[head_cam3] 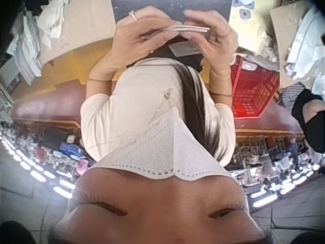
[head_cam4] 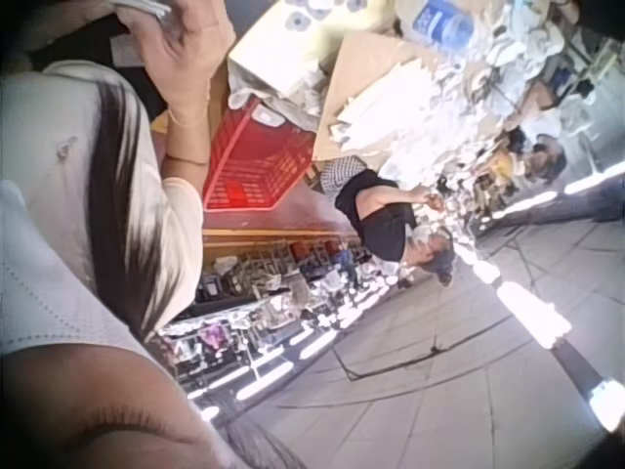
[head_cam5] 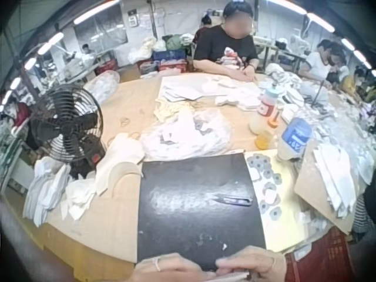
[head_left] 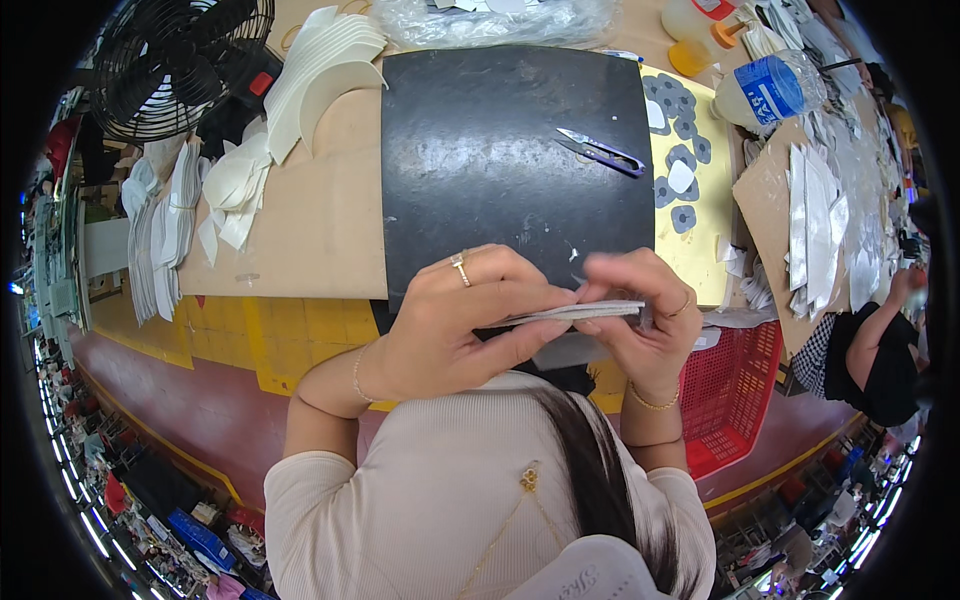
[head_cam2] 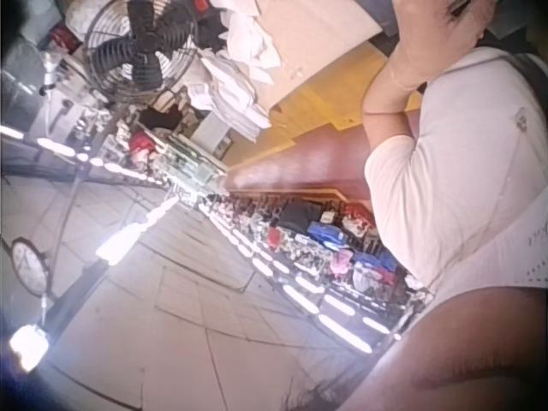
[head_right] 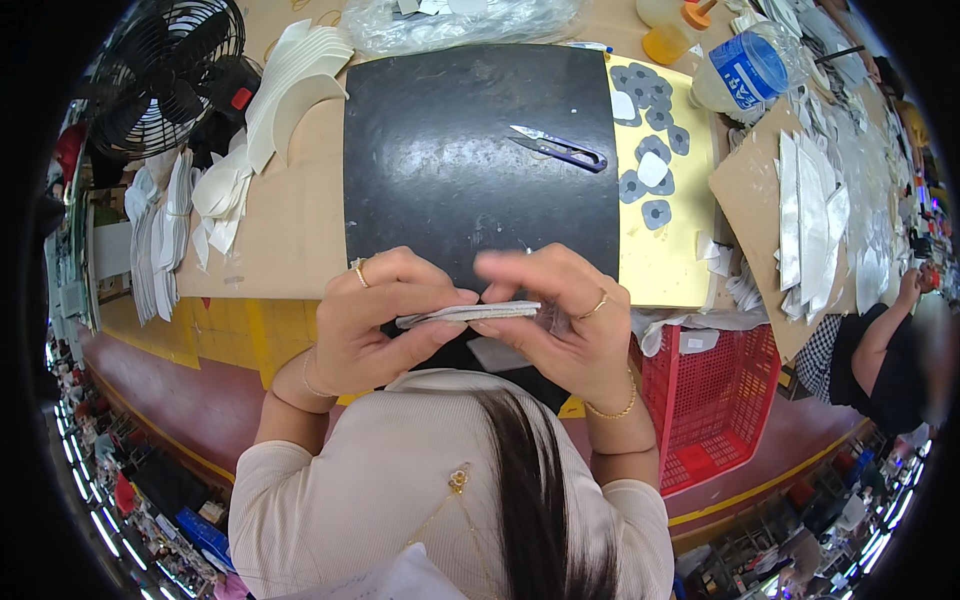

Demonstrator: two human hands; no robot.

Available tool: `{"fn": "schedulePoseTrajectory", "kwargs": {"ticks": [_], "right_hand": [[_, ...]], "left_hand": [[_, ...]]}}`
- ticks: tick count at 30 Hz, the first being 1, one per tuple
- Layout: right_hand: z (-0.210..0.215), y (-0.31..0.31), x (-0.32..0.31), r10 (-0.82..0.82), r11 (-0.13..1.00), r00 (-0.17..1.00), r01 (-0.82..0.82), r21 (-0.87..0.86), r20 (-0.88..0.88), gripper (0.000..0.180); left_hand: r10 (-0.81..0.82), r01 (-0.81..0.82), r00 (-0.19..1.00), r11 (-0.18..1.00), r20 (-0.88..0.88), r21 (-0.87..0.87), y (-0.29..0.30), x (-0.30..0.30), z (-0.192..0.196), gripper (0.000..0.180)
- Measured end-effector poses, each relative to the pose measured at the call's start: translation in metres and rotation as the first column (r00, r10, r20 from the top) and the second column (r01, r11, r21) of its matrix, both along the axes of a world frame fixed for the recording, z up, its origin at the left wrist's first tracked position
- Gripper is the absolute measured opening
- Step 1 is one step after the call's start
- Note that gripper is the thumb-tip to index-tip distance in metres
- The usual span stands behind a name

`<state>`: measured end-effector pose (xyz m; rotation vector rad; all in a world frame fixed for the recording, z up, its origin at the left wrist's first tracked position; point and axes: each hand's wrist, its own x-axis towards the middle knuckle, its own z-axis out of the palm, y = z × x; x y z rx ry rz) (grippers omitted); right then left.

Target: The person repeatedly picks up white curved foam pieces and thin transparent sheets, aligns them on a black cutting mat, and stacks them. The person handles the pieces one at a time, occasionally adjusting their position before stacking them into a growing pile.

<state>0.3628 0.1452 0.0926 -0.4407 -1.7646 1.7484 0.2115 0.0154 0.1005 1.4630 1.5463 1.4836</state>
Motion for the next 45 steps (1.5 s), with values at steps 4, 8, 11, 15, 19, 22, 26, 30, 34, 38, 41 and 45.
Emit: {"fn": "schedulePoseTrajectory", "kwargs": {"ticks": [4, 8, 11, 15, 19, 22, 26, 30, 34, 38, 41, 45], "right_hand": [[0.002, 0.011, 0.004, 0.155, 0.973, 0.988, -0.152, 0.172, 0.001, 0.023], [0.006, 0.007, 0.002, -0.009, 0.905, 0.999, -0.006, 0.426, 0.033, 0.035], [0.003, 0.003, 0.002, -0.155, 0.695, 0.983, 0.176, 0.697, -0.093, 0.046], [-0.002, 0.010, -0.002, -0.112, 0.551, 0.981, 0.194, 0.812, -0.158, 0.046], [-0.005, 0.013, -0.004, -0.054, 0.534, 0.984, 0.174, 0.828, -0.172, 0.042], [-0.010, 0.014, -0.002, -0.018, 0.541, 0.981, 0.173, 0.823, -0.195, 0.041], [-0.013, 0.014, -0.002, -0.011, 0.554, 0.974, 0.195, 0.810, -0.227, 0.042], [-0.018, 0.012, -0.005, -0.012, 0.535, 0.964, 0.231, 0.813, -0.266, 0.043], [-0.016, 0.013, -0.004, -0.004, 0.555, 0.972, 0.199, 0.808, -0.236, 0.041], [-0.014, 0.013, -0.005, -0.005, 0.579, 0.978, 0.172, 0.797, -0.207, 0.037], [-0.014, 0.012, -0.004, -0.002, 0.589, 0.982, 0.156, 0.793, -0.191, 0.034], [-0.017, 0.014, -0.002, 0.011, 0.585, 0.981, 0.150, 0.797, -0.193, 0.030]], "left_hand": [[-0.003, 0.012, 0.996, 0.995, -0.086, 0.102, -0.001, -0.003, -0.001, 0.016], [0.062, -0.062, 0.997, 0.998, 0.051, -0.004, -0.003, 0.000, 0.000, 0.022], [0.097, -0.093, 0.994, 0.993, 0.055, -0.073, -0.005, 0.001, 0.003, 0.020], [0.053, -0.032, 0.986, 0.991, 0.158, -0.133, -0.005, 0.000, 0.007, 0.023], [0.026, 0.007, 0.972, 0.990, 0.233, -0.139, -0.007, -0.002, 0.005, 0.023], [0.003, 0.037, 0.962, 0.990, 0.275, -0.139, -0.006, -0.003, 0.004, 0.021], [-0.008, 0.053, 0.946, 0.990, 0.323, -0.131, -0.004, -0.002, 0.000, 0.019], [0.008, 0.063, 0.918, 0.984, 0.397, -0.167, -0.005, -0.001, -0.001, 0.017], [0.025, 0.050, 0.892, 0.987, 0.451, -0.153, -0.004, 0.001, -0.007, 0.016], [0.007, 0.048, 0.917, 0.991, 0.398, -0.129, -0.005, 0.001, -0.011, 0.016], [0.005, 0.059, 0.912, 0.988, 0.410, -0.142, -0.005, 0.001, -0.009, 0.016], [0.014, 0.061, 0.932, 0.979, 0.362, -0.195, -0.005, 0.000, -0.005, 0.014]]}}
